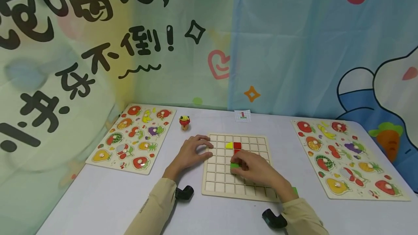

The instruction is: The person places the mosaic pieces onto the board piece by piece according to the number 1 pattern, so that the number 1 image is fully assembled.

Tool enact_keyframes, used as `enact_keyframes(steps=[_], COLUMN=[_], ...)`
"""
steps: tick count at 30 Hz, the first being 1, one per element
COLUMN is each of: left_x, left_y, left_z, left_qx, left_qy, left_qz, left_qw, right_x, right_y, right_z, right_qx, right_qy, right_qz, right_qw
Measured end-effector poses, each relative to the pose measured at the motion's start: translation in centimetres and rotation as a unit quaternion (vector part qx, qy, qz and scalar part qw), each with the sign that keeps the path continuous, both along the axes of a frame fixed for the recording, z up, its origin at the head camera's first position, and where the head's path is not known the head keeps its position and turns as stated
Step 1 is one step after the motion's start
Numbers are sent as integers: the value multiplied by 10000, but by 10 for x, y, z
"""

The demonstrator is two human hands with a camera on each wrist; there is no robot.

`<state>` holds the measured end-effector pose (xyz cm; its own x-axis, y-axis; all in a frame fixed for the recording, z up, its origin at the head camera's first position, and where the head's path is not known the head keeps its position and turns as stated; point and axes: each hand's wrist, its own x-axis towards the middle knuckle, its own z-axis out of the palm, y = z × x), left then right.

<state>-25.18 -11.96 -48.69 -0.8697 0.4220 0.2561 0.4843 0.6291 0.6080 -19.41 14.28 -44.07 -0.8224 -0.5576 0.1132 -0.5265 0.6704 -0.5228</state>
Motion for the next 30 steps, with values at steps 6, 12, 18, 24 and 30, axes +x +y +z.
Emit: enact_keyframes(steps=[6, 12, 18, 24, 30], left_x=[0, 1, 1, 1, 1], left_y=[1, 2, 3, 2, 1], left_z=[1, 4, 4, 2, 2], left_qx=[-15, 0, -24, -31, -26], left_qy=[57, 67, 61, 56, -43], left_qz=[-13, -33, -19, 18, 27], left_qw=[10000, 10000, 10000, 10000, 10000], right_x=[1, -1, -1, 0, 0], right_y=[-7, -10, -11, -14, -15], right_z=[0, -5, -5, -4, -4], right_qx=[154, 363, 442, 468, 449], right_qy=[91, 203, 222, 262, 226], right_qz=[28, 57, 7, 6, -14], right_qw=[9998, 9991, 9988, 9986, 9987])
